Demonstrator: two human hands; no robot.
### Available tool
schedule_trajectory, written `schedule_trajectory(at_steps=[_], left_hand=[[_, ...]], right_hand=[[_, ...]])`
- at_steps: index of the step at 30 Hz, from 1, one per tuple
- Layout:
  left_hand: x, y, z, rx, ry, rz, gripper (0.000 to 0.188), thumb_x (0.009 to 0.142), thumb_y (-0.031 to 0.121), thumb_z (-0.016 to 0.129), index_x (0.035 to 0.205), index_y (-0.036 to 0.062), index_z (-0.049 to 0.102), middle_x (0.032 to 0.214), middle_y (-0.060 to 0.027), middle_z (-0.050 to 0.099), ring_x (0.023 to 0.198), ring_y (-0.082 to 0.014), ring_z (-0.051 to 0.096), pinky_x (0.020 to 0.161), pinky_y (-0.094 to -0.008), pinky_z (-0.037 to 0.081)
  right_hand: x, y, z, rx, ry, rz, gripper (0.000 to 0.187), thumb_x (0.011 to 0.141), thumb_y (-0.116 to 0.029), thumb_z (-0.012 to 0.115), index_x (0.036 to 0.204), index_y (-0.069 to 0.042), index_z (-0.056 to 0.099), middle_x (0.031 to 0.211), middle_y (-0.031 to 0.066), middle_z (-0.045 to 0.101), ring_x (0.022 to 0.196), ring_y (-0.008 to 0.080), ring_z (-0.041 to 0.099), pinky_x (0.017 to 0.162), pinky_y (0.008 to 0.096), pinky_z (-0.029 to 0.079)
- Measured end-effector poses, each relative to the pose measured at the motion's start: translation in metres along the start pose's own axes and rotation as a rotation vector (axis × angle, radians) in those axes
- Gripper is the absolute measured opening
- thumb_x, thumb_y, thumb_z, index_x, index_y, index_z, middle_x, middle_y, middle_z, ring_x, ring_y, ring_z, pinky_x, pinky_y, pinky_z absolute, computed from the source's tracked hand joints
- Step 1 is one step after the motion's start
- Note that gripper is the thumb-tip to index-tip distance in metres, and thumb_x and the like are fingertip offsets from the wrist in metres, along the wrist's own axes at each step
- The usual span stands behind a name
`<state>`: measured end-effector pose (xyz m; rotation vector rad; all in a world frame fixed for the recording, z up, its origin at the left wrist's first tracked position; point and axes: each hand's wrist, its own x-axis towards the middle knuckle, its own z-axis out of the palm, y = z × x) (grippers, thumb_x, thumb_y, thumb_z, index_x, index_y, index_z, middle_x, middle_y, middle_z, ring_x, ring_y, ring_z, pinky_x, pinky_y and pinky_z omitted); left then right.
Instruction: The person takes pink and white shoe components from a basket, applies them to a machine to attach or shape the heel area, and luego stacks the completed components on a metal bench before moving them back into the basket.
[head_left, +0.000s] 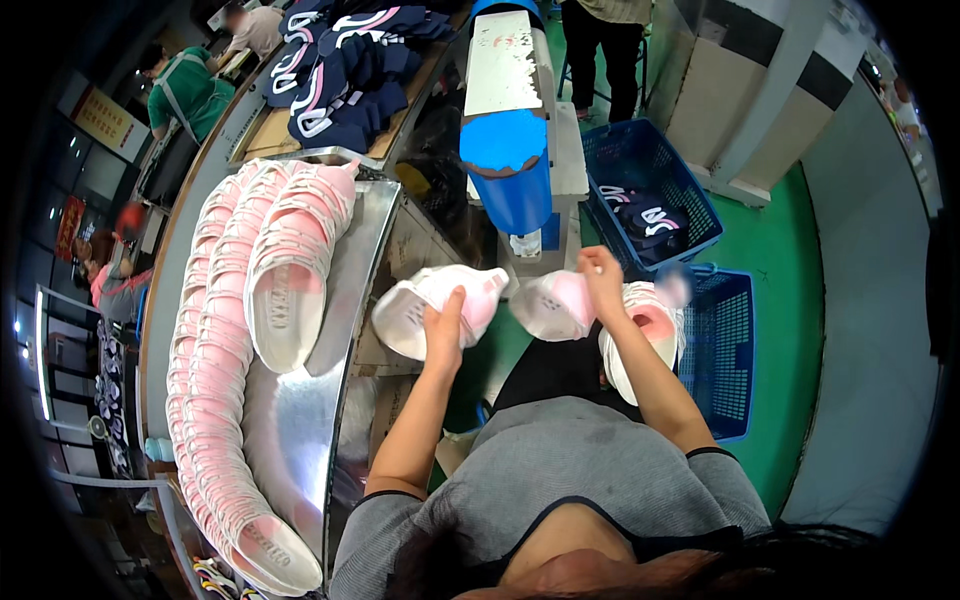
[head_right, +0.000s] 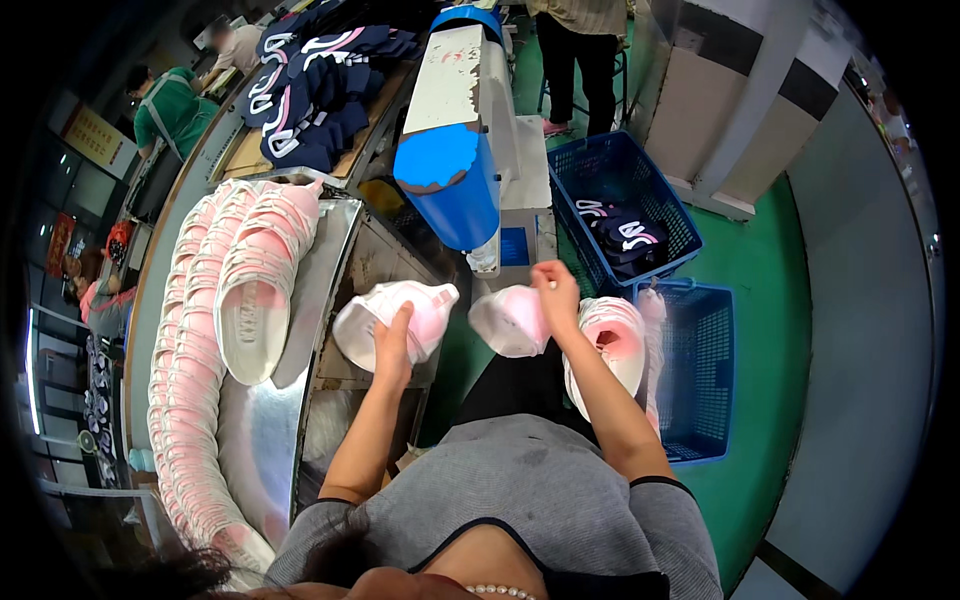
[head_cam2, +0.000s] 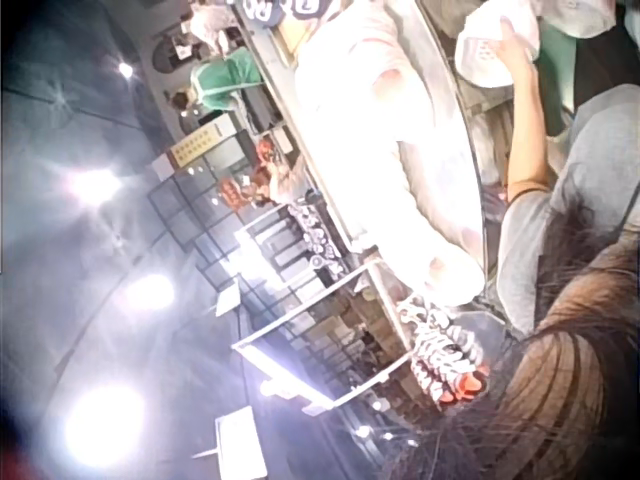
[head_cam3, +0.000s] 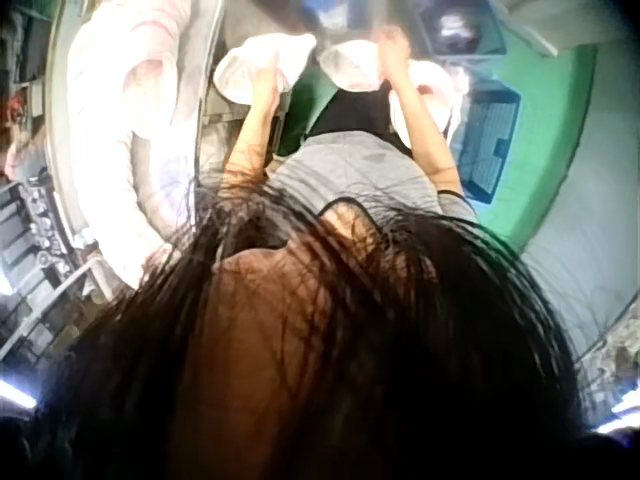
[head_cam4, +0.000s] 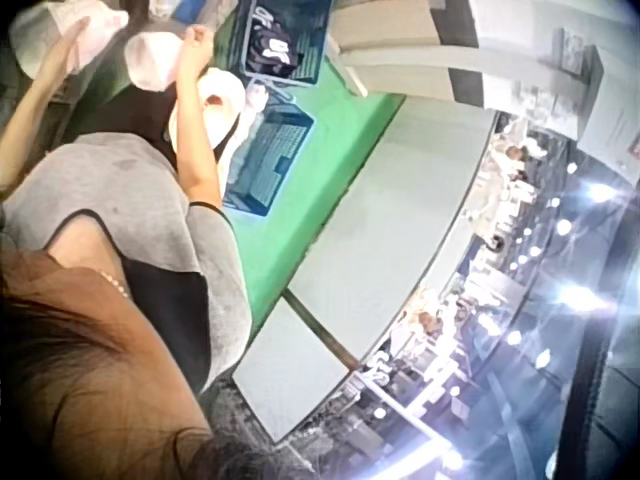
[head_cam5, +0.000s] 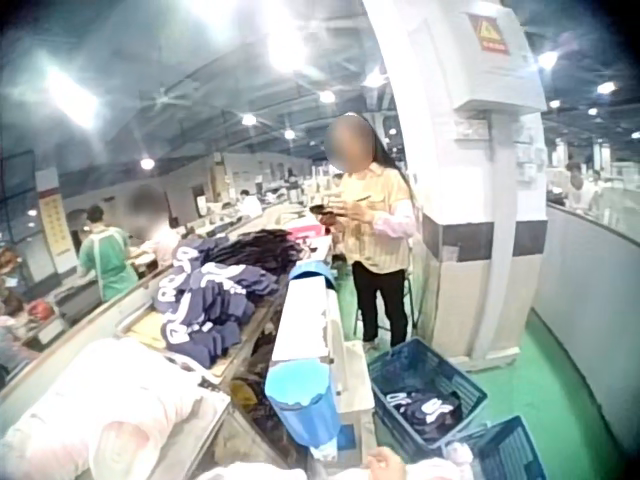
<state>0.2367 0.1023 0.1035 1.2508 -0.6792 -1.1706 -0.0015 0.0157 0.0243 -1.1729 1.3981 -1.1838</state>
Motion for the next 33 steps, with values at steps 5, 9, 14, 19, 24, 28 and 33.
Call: schedule_trajectory(at_steps=[5, 9, 14, 19, 24, 28, 33], left_hand=[[0.041, -0.023, 0.008, 0.342, -0.152, 0.008, 0.036, 0.088, 0.018, 0.059, 0.118, -0.0017, 0.054, 0.11, -0.0089, 0.06, 0.099, -0.0163, 0.058, 0.086, -0.0302, 0.046], [0.045, -0.009, 0.029, 0.201, -0.279, 0.055, 0.036, 0.084, 0.011, 0.064, 0.116, -0.0024, 0.056, 0.106, -0.0079, 0.062, 0.099, -0.0158, 0.058, 0.085, -0.029, 0.046], [0.07, -0.022, 0.032, 0.216, -0.172, 0.019, 0.036, 0.079, 0.012, 0.068, 0.11, -0.0023, 0.058, 0.099, -0.007, 0.063, 0.085, -0.0136, 0.06, 0.073, -0.0263, 0.048], [0.083, -0.026, 0.043, 0.075, -0.163, -0.018, 0.035, 0.08, 0.008, 0.065, 0.111, -0.006, 0.057, 0.102, -0.0107, 0.063, 0.089, -0.0162, 0.062, 0.075, -0.0281, 0.049], [0.121, -0.039, 0.045, -0.154, -0.129, -0.326, 0.03, 0.084, 0.003, 0.053, 0.112, -0.0096, 0.054, 0.109, -0.0172, 0.061, 0.097, -0.0266, 0.063, 0.084, -0.0376, 0.051], [0.14, -0.048, 0.035, -0.527, -0.144, -0.594, 0.033, 0.089, 0.01, 0.048, 0.118, -0.007, 0.048, 0.116, -0.0214, 0.058, 0.104, -0.0344, 0.059, 0.092, -0.0481, 0.047], [0.088, -0.021, -0.006, -0.526, 0.028, -0.325, 0.033, 0.089, 0.013, 0.055, 0.119, -0.0004, 0.051, 0.116, -0.0153, 0.059, 0.106, -0.0301, 0.058, 0.093, -0.0445, 0.046]], right_hand=[[-0.022, -0.038, 0.059, -0.187, -0.211, -0.208, 0.037, 0.076, -0.027, 0.073, 0.1, -0.002, 0.059, 0.082, 0.0097, 0.066, 0.075, 0.0203, 0.061, 0.071, 0.0293, 0.046], [0.001, -0.017, 0.058, 0.046, -0.282, -0.096, 0.031, 0.081, -0.021, 0.068, 0.097, 0.003, 0.058, 0.083, 0.0102, 0.064, 0.073, 0.0159, 0.058, 0.068, 0.0277, 0.045], [0.016, -0.014, 0.058, 0.316, -0.272, 0.19, 0.016, 0.083, -0.014, 0.067, 0.085, 0.0, 0.059, 0.08, 0.004, 0.062, 0.071, 0.01, 0.053, 0.064, 0.0242, 0.042], [0.037, 0.004, 0.06, 0.552, -0.348, 0.25, 0.015, 0.086, -0.013, 0.065, 0.079, -0.003, 0.057, 0.079, 0.0049, 0.062, 0.069, 0.0101, 0.054, 0.062, 0.0239, 0.043], [0.057, -0.011, 0.053, 0.522, -0.376, 0.397, 0.019, 0.087, -0.014, 0.064, 0.072, -0.006, 0.055, 0.072, 0.006, 0.061, 0.064, 0.0122, 0.055, 0.06, 0.026, 0.045], [0.058, -0.018, 0.052, 0.443, -0.37, 0.395, 0.018, 0.089, -0.016, 0.06, 0.076, -0.004, 0.058, 0.072, 0.0051, 0.059, 0.066, 0.0126, 0.055, 0.064, 0.0264, 0.045], [0.042, -0.02, 0.001, 0.468, -0.367, 0.328, 0.026, 0.089, -0.028, 0.062, 0.082, -0.004, 0.063, 0.074, 0.0028, 0.058, 0.065, 0.0117, 0.055, 0.059, 0.0252, 0.045]])
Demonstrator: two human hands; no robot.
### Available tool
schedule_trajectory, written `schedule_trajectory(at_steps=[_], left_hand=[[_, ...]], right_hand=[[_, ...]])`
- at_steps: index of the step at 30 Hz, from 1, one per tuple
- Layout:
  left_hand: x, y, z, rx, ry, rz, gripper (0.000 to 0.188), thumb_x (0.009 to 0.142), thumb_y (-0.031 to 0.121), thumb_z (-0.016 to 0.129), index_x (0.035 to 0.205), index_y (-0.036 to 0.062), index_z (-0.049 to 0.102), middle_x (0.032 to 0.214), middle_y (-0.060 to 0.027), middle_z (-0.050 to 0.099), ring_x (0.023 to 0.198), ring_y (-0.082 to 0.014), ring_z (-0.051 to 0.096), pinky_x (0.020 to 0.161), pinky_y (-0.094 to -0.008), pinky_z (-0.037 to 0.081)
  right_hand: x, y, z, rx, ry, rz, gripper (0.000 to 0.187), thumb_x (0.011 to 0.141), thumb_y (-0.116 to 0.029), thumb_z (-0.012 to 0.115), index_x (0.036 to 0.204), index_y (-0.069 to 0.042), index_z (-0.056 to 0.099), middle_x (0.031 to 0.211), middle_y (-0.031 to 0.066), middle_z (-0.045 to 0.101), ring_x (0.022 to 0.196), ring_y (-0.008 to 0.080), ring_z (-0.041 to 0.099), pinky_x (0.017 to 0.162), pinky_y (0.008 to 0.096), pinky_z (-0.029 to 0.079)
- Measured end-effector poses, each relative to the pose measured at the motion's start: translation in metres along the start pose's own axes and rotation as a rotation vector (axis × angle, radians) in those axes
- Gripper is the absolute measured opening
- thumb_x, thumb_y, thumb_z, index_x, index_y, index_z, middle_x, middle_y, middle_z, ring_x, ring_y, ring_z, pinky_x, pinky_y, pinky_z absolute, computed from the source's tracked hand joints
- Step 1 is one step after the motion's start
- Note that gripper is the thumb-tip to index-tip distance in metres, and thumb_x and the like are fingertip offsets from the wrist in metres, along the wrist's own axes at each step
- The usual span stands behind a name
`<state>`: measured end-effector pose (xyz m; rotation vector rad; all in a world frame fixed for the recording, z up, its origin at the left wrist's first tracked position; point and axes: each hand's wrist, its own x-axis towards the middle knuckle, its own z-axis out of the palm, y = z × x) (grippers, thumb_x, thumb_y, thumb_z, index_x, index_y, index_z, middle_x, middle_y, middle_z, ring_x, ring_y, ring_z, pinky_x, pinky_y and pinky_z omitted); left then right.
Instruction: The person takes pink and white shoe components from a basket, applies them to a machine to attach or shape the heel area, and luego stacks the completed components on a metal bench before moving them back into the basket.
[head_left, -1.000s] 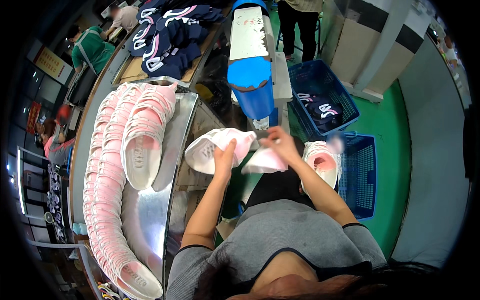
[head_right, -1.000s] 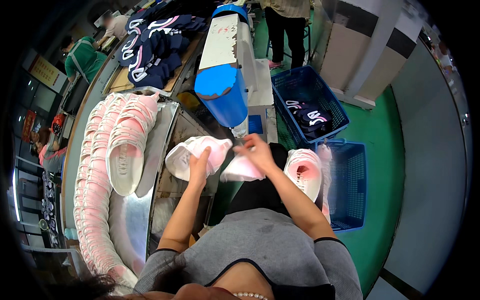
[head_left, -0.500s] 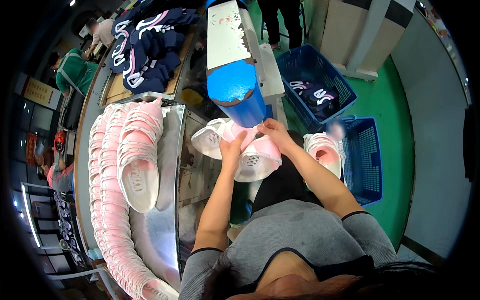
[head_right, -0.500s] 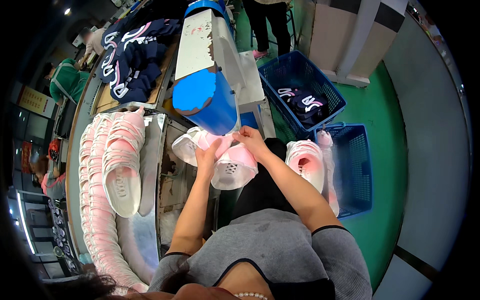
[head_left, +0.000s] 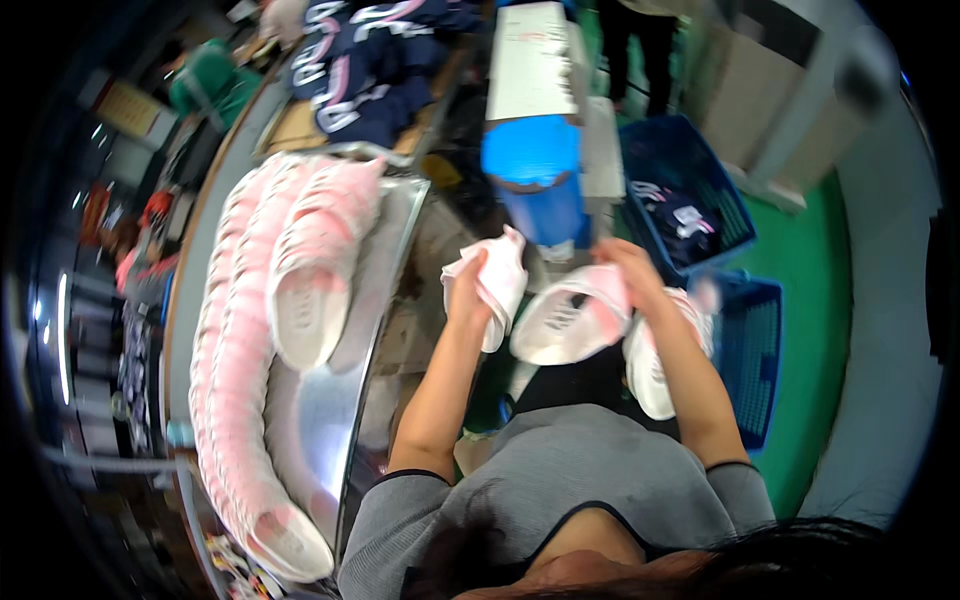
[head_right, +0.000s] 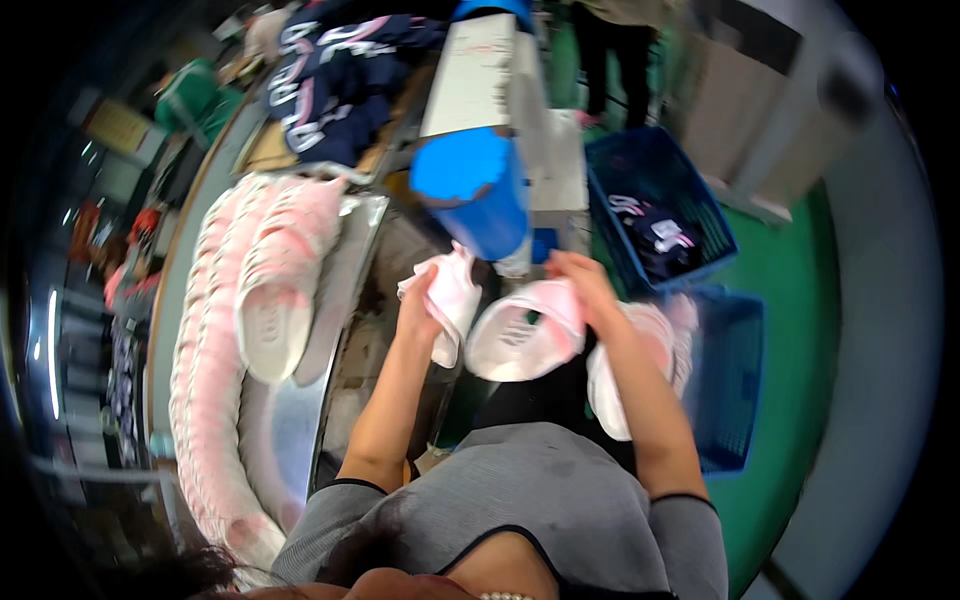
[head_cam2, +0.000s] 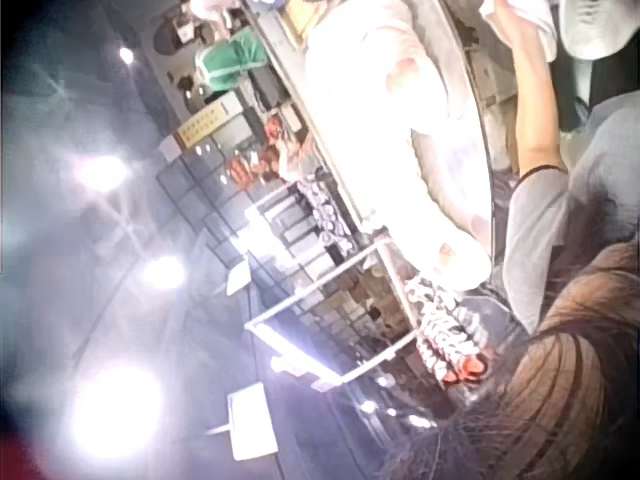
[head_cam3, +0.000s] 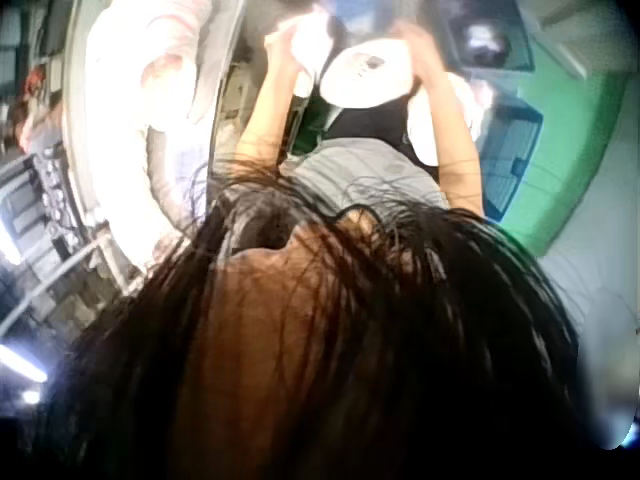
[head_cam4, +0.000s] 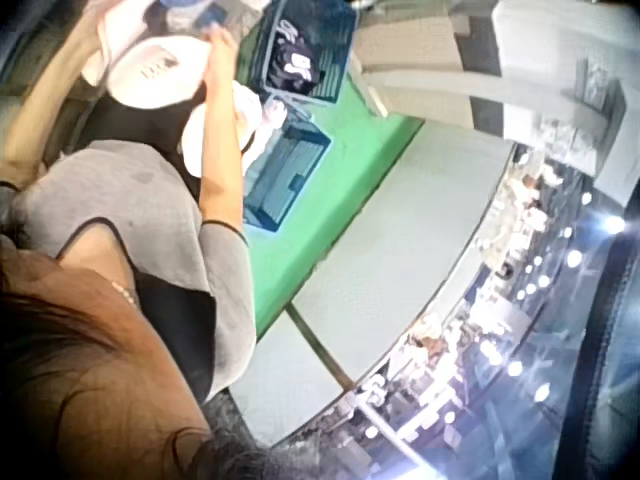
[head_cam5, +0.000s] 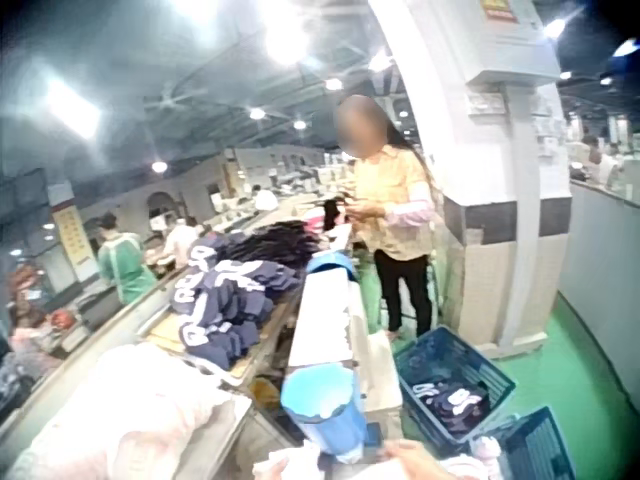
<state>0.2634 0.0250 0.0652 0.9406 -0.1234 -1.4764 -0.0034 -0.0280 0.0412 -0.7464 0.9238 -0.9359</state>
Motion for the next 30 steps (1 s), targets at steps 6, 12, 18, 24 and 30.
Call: schedule_trajectory(at_steps=[6, 12, 18, 24, 30], left_hand=[[-0.206, 0.074, 0.034, 0.427, 0.069, 0.676, 0.042, 0.084, 0.009, 0.063, 0.122, -0.0014, 0.05, 0.114, -0.0088, 0.058, 0.106, -0.0199, 0.055, 0.093, -0.0334, 0.043], [-0.149, 0.138, -0.088, 0.589, 0.653, 0.974, 0.046, 0.083, 0.016, 0.062, 0.122, -0.0057, 0.047, 0.113, -0.0104, 0.057, 0.102, -0.0209, 0.056, 0.089, -0.0322, 0.043], [-0.013, 0.214, -0.141, 0.688, 0.539, 1.327, 0.059, 0.08, 0.025, 0.067, 0.124, -0.0075, 0.043, 0.115, -0.0215, 0.057, 0.107, -0.0284, 0.055, 0.09, -0.0345, 0.042], [-0.071, 0.181, -0.144, 0.963, 0.552, 1.151, 0.079, 0.07, 0.028, 0.078, 0.13, -0.005, 0.039, 0.129, -0.0219, 0.046, 0.121, -0.0332, 0.045, 0.1, -0.0385, 0.036], [-0.158, 0.064, -0.076, 0.881, 0.159, 0.837, 0.044, 0.084, 0.017, 0.066, 0.122, 0.0005, 0.05, 0.106, -0.0093, 0.053, 0.099, -0.02, 0.049, 0.084, -0.0302, 0.04]], right_hand=[[-0.016, 0.026, -0.016, 0.243, -0.045, 0.107, 0.023, 0.089, -0.027, 0.063, 0.083, -0.005, 0.06, 0.077, 0.0028, 0.058, 0.07, 0.0121, 0.054, 0.063, 0.0268, 0.044], [-0.062, 0.015, 0.053, -0.57, -0.224, -0.369, 0.031, 0.065, -0.012, 0.076, 0.083, -0.007, 0.051, 0.097, 0.005, 0.051, 0.094, 0.0182, 0.049, 0.086, 0.0276, 0.039], [-0.091, 0.024, 0.071, -0.807, -0.096, -0.503, 0.027, 0.073, -0.005, 0.065, 0.096, -0.004, 0.052, 0.103, 0.0101, 0.054, 0.093, 0.0211, 0.053, 0.085, 0.03, 0.041], [-0.071, 0.043, 0.052, -0.313, -0.035, -0.364, 0.022, 0.091, -0.011, 0.055, 0.111, -0.002, 0.051, 0.109, 0.0074, 0.057, 0.098, 0.0143, 0.053, 0.083, 0.0253, 0.043], [-0.058, 0.045, 0.061, 0.257, -0.179, -0.127, 0.016, 0.09, -0.009, 0.058, 0.101, 0.002, 0.058, 0.102, 0.0099, 0.062, 0.096, 0.0194, 0.059, 0.087, 0.0342, 0.046]])
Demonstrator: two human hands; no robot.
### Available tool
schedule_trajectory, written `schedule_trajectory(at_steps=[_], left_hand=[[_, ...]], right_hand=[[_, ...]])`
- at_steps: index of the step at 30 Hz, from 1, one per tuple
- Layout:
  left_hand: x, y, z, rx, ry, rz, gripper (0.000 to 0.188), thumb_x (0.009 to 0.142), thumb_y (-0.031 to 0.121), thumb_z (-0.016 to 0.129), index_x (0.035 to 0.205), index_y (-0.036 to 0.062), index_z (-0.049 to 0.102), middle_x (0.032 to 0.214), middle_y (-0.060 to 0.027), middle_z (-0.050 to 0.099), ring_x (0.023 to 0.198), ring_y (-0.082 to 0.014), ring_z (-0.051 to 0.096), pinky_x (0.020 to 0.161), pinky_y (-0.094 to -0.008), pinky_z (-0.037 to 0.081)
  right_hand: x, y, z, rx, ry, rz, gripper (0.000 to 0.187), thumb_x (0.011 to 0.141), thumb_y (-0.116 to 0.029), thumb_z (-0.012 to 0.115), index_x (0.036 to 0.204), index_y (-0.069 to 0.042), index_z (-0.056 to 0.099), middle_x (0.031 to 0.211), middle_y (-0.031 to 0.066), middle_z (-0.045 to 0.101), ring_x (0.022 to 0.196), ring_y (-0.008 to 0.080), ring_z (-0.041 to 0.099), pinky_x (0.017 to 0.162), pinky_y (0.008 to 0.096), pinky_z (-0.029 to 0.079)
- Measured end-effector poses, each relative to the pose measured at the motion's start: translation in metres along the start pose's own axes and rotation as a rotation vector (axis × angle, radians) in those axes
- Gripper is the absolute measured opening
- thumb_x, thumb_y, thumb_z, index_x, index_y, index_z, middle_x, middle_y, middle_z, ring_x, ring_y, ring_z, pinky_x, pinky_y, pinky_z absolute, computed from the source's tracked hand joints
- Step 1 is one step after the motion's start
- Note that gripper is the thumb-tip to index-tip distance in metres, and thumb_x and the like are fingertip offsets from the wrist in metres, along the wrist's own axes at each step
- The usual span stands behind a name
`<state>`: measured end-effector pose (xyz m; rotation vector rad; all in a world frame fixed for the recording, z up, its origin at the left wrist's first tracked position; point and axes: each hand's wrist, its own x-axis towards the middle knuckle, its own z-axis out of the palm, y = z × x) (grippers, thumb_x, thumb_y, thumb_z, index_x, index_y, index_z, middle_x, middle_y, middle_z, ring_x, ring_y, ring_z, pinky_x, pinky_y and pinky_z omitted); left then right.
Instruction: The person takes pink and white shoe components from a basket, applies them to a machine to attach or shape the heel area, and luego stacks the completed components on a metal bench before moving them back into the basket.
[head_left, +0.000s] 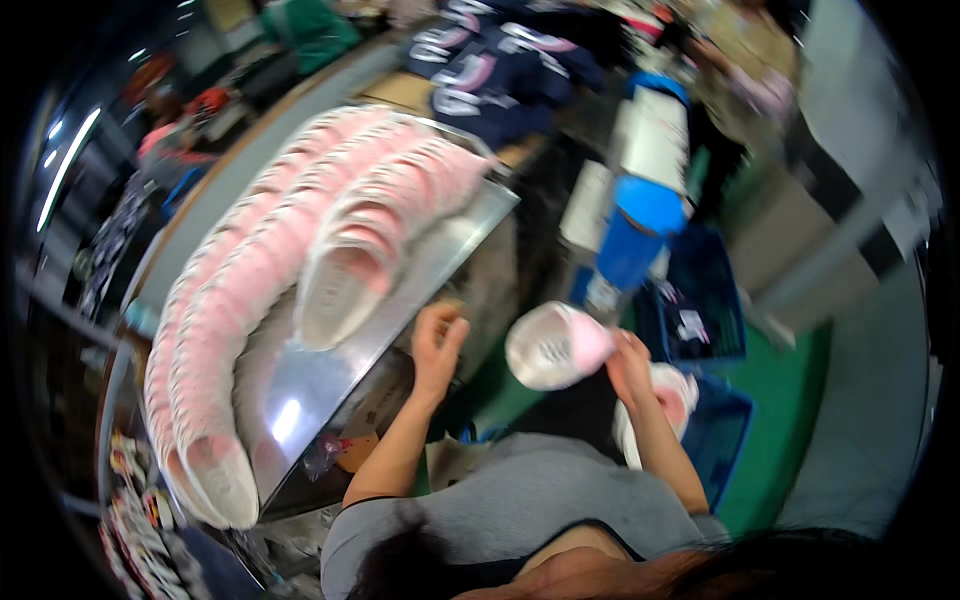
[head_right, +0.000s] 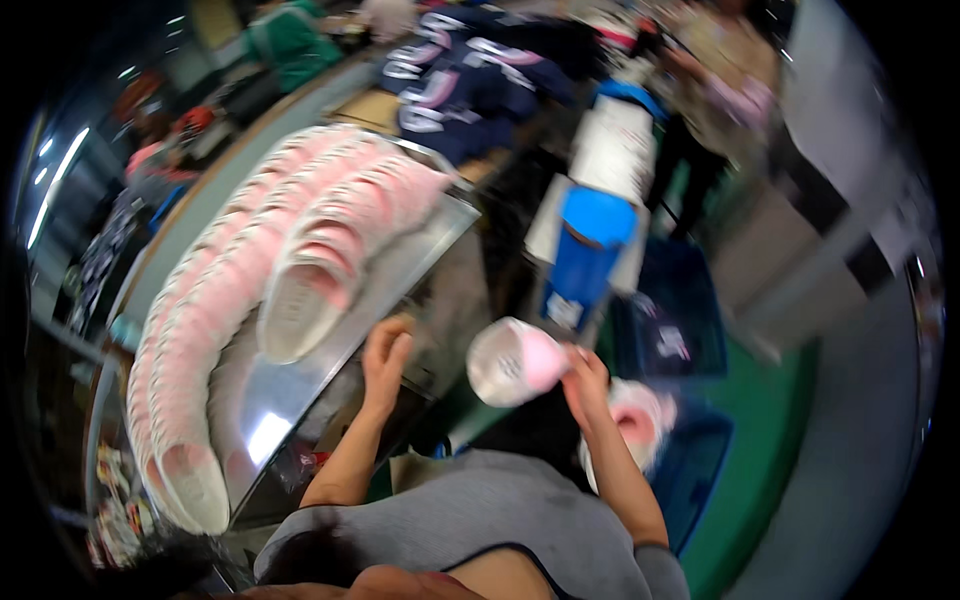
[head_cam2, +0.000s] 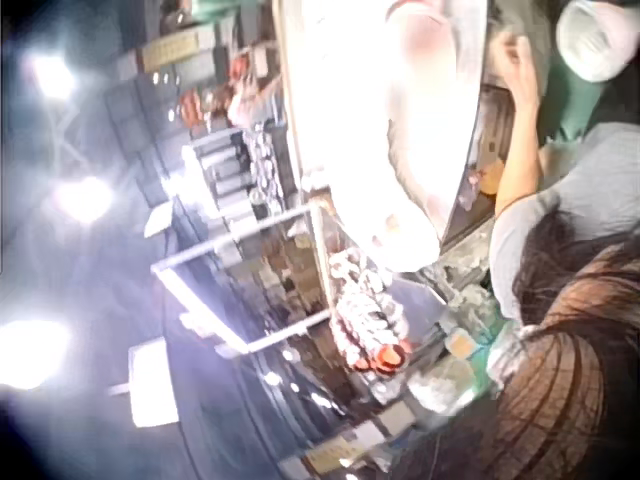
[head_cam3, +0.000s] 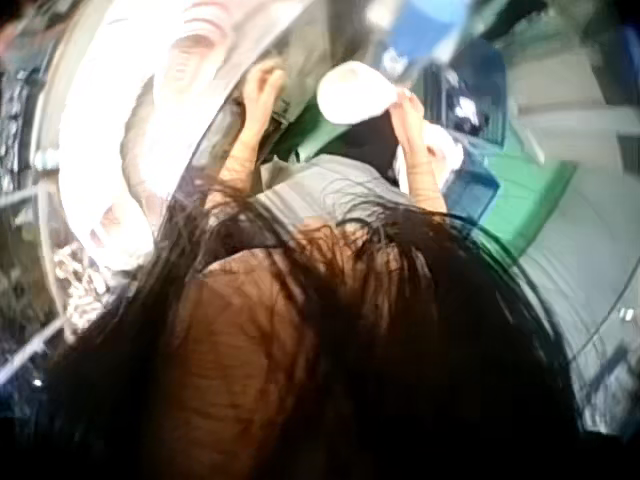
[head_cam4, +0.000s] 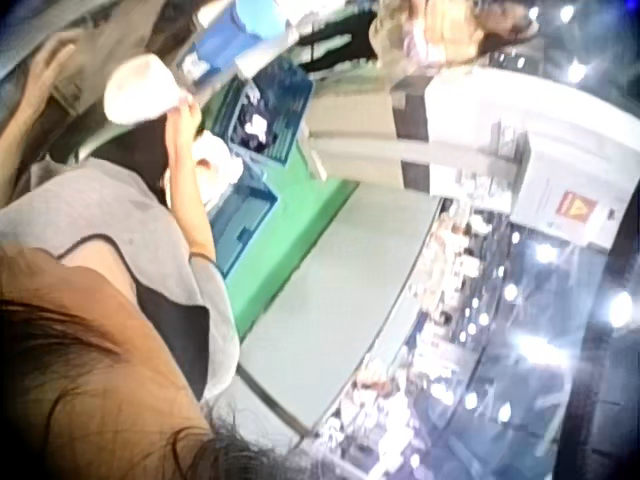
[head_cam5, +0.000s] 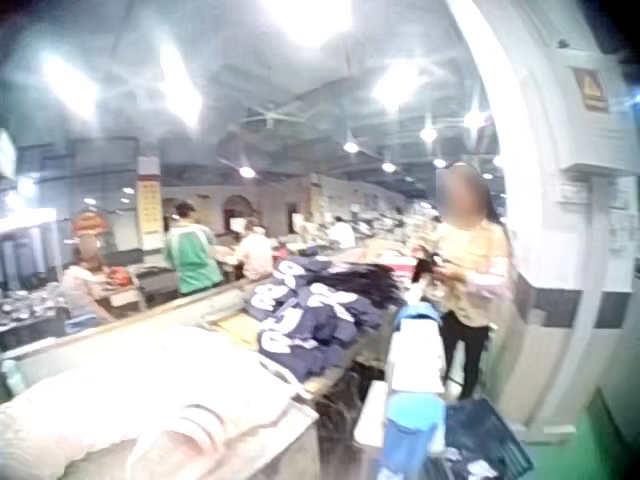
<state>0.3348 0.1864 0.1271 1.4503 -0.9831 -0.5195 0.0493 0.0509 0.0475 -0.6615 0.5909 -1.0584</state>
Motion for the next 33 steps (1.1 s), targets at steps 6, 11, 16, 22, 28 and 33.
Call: schedule_trajectory(at_steps=[6, 11, 16, 22, 28, 33], left_hand=[[-0.009, -0.024, 0.137, -0.516, -0.423, -0.539, 0.033, 0.09, 0.031, 0.059, 0.104, 0.0013, 0.061, 0.093, 0.0, 0.062, 0.082, -0.0081, 0.057, 0.068, -0.0231, 0.044], [0.021, -0.03, 0.175, -0.378, -0.493, -0.393, 0.028, 0.088, 0.029, 0.061, 0.095, 0.002, 0.064, 0.087, -0.0007, 0.063, 0.078, -0.0077, 0.057, 0.065, -0.0238, 0.044], [0.057, -0.067, 0.21, -0.416, -0.472, -0.423, 0.025, 0.087, 0.02, 0.059, 0.101, -0.0003, 0.062, 0.093, -0.0039, 0.063, 0.083, -0.0114, 0.058, 0.072, -0.0259, 0.045], [0.09, -0.09, 0.243, -0.856, -0.294, -1.028, 0.025, 0.09, 0.013, 0.046, 0.107, -0.003, 0.057, 0.104, -0.0147, 0.062, 0.094, -0.0264, 0.061, 0.085, -0.0398, 0.049], [0.085, -0.084, 0.202, -1.017, -0.182, -1.084, 0.027, 0.091, 0.015, 0.048, 0.113, 0.0025, 0.056, 0.108, -0.012, 0.063, 0.098, -0.0271, 0.061, 0.087, -0.0423, 0.049], [0.018, -0.015, 0.145, -0.653, -0.232, -0.78, 0.029, 0.09, 0.015, 0.058, 0.115, 0.0003, 0.053, 0.108, -0.0098, 0.061, 0.097, -0.0202, 0.061, 0.08, -0.0331, 0.05]], right_hand=[[0.005, 0.008, 0.031, -0.085, 0.086, 0.135, 0.011, 0.089, -0.012, 0.06, 0.096, -0.002, 0.059, 0.092, 0.0048, 0.06, 0.083, 0.0115, 0.054, 0.073, 0.0264, 0.041], [0.03, -0.013, -0.005, -0.24, 0.066, 0.072, 0.009, 0.089, -0.01, 0.06, 0.093, -0.003, 0.058, 0.076, 0.0017, 0.056, 0.062, 0.0073, 0.048, 0.056, 0.022, 0.036], [0.075, 0.011, -0.027, -0.001, 0.224, -0.033, 0.006, 0.088, -0.006, 0.06, 0.087, -0.003, 0.055, 0.076, 0.0045, 0.056, 0.067, 0.0121, 0.054, 0.064, 0.0244, 0.045], [0.11, 0.009, -0.042, 0.134, 0.297, 0.143, 0.013, 0.092, -0.013, 0.056, 0.085, -0.003, 0.053, 0.077, 0.0064, 0.057, 0.061, 0.0145, 0.055, 0.057, 0.0279, 0.048], [0.041, -0.082, -0.128, -1.061, 0.014, 0.063, 0.051, 0.08, -0.031, 0.069, 0.117, -0.001, 0.052, 0.102, 0.0136, 0.062, 0.098, 0.0252, 0.06, 0.085, 0.0346, 0.048], [-0.04, -0.064, -0.267, -1.749, -0.041, 0.307, 0.096, 0.053, -0.037, 0.085, 0.133, -0.003, 0.043, 0.133, 0.0196, 0.045, 0.124, 0.0372, 0.042, 0.104, 0.0404, 0.035]])
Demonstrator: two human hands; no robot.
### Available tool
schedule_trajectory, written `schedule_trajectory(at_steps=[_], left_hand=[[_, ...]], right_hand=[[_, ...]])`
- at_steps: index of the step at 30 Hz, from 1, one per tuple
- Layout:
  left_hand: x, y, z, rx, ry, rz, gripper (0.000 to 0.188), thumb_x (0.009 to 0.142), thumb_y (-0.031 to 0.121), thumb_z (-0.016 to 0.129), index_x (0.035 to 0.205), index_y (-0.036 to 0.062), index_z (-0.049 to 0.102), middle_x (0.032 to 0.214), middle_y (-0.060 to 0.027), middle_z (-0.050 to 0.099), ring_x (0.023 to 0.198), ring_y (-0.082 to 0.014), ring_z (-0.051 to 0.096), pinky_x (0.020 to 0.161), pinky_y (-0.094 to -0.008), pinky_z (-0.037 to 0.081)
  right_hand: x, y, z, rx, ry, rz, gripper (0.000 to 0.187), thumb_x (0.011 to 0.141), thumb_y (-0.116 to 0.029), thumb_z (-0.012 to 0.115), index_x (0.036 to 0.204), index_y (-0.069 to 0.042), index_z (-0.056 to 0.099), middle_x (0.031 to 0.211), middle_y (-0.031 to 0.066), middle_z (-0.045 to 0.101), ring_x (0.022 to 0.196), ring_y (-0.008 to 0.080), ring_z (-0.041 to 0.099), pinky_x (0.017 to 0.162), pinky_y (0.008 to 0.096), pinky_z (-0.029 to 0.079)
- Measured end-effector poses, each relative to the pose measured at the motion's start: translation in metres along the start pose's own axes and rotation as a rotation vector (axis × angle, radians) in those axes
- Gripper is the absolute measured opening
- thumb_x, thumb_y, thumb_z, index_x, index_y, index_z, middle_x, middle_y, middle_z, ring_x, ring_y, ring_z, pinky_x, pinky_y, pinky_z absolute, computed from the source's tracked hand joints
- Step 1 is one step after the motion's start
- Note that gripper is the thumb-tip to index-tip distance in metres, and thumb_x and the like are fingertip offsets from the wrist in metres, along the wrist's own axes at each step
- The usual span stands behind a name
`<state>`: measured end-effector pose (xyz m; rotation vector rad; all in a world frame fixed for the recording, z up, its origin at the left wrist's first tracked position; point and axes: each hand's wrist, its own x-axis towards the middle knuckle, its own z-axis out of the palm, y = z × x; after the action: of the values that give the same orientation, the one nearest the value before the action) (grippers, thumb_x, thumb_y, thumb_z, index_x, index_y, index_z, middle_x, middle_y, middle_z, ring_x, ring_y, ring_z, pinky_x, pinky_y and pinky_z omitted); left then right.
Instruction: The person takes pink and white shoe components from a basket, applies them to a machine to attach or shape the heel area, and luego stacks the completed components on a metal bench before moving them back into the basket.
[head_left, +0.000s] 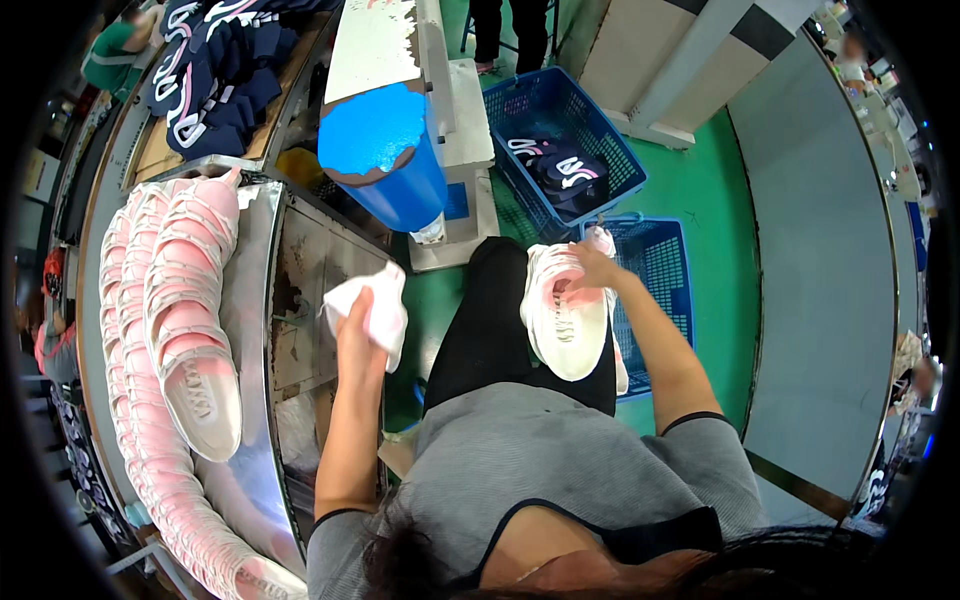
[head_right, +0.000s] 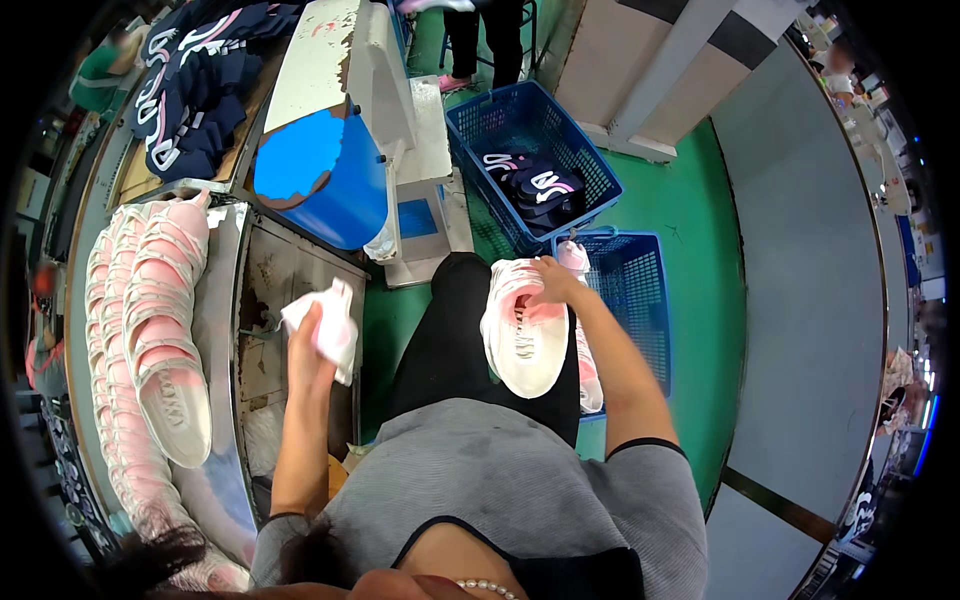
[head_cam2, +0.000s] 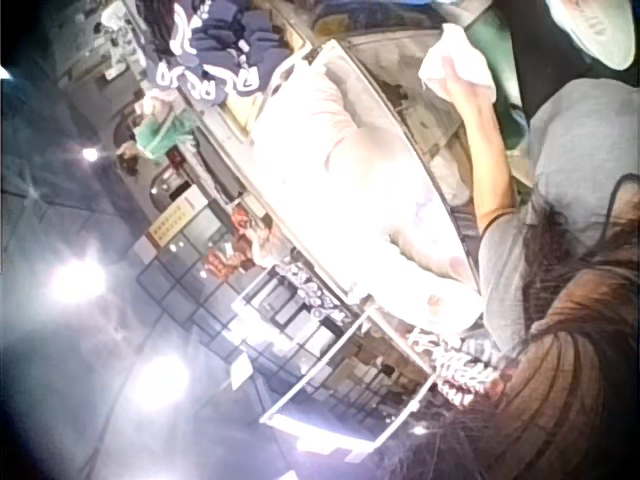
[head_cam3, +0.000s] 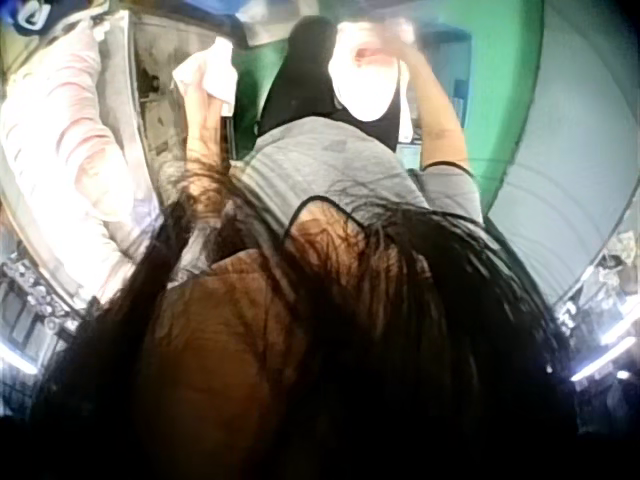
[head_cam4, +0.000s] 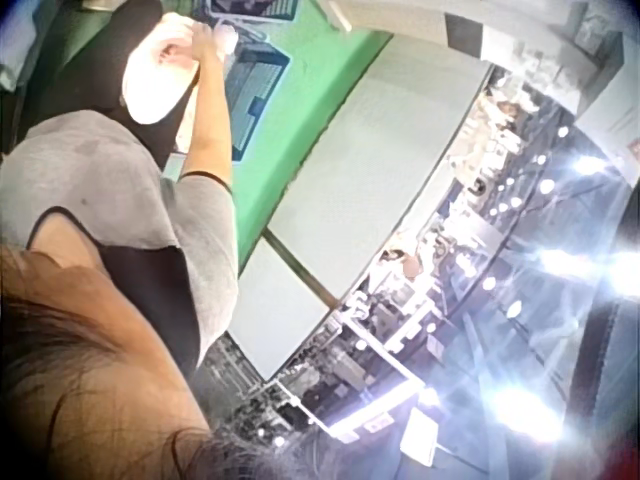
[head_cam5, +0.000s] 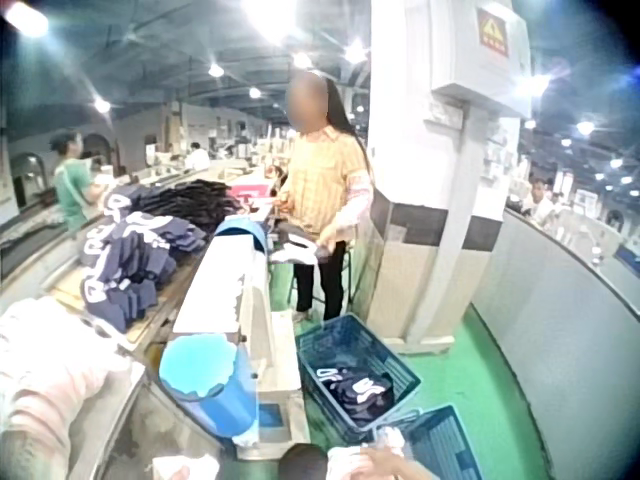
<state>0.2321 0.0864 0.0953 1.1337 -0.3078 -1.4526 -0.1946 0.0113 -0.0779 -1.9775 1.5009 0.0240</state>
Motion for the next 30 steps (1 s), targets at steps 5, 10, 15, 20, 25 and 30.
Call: schedule_trajectory(at_steps=[5, 10, 15, 20, 25, 30], left_hand=[[-0.132, 0.052, 0.006, 0.281, 0.156, 0.333, 0.035, 0.092, 0.017, 0.056, 0.121, -0.0013, 0.052, 0.112, -0.0102, 0.06, 0.099, -0.0171, 0.06, 0.085, -0.0308, 0.048], [-0.161, 0.072, -0.072, 0.427, 0.668, 0.717, 0.032, 0.093, 0.024, 0.055, 0.113, -0.0001, 0.06, 0.108, -0.0059, 0.06, 0.095, -0.0128, 0.057, 0.084, -0.0284, 0.045], [-0.095, 0.107, -0.193, 0.737, 0.847, 0.881, 0.039, 0.094, 0.025, 0.052, 0.119, -0.005, 0.053, 0.116, -0.0105, 0.056, 0.106, -0.0192, 0.051, 0.092, -0.0319, 0.039], [-0.004, 0.17, -0.223, 0.615, 0.497, 0.972, 0.047, 0.097, 0.029, 0.046, 0.129, -0.0049, 0.046, 0.128, -0.0133, 0.051, 0.119, -0.0211, 0.047, 0.1, -0.0313, 0.034], [0.051, 0.187, -0.348, 1.156, 0.613, 0.852, 0.043, 0.099, 0.032, 0.042, 0.121, -0.0025, 0.054, 0.109, -0.0152, 0.061, 0.093, -0.0243, 0.056, 0.083, -0.0377, 0.044], [-0.057, 0.118, -0.176, 1.129, 0.88, 1.146, 0.039, 0.084, 0.017, 0.067, 0.114, -0.0048, 0.053, 0.106, -0.0167, 0.056, 0.091, -0.0259, 0.054, 0.082, -0.0367, 0.045]], right_hand=[[-0.002, -0.029, 0.029, -0.182, 0.371, 0.134, 0.083, 0.047, -0.034, 0.086, 0.119, -0.015, 0.049, 0.12, 0.0132, 0.05, 0.11, 0.0372, 0.049, 0.088, 0.0483, 0.043], [0.038, 0.022, 0.052, -0.108, 0.343, -0.027, 0.064, 0.081, -0.026, 0.062, 0.139, -0.018, 0.038, 0.12, 0.0199, 0.05, 0.109, 0.0412, 0.05, 0.089, 0.0522, 0.041], [0.047, 0.061, 0.072, 0.064, 0.323, -0.046, 0.061, 0.065, -0.008, 0.068, 0.124, -0.011, 0.048, 0.113, 0.0194, 0.057, 0.105, 0.0417, 0.054, 0.086, 0.0446, 0.046], [-0.041, -0.01, -0.01, -0.036, 0.739, 0.188, 0.065, 0.059, -0.006, 0.073, 0.119, -0.014, 0.052, 0.109, 0.0188, 0.055, 0.098, 0.0401, 0.056, 0.083, 0.0457, 0.046], [-0.078, -0.12, -0.077, 0.087, 1.087, -0.173, 0.043, 0.07, -0.004, 0.061, 0.113, -0.003, 0.059, 0.104, 0.0173, 0.06, 0.101, 0.0349, 0.054, 0.089, 0.0428, 0.042], [-0.058, -0.161, -0.055, 0.251, 1.135, -0.072, 0.059, 0.071, -0.004, 0.063, 0.128, -0.004, 0.046, 0.127, 0.0226, 0.041, 0.116, 0.0389, 0.043, 0.101, 0.0394, 0.033]])
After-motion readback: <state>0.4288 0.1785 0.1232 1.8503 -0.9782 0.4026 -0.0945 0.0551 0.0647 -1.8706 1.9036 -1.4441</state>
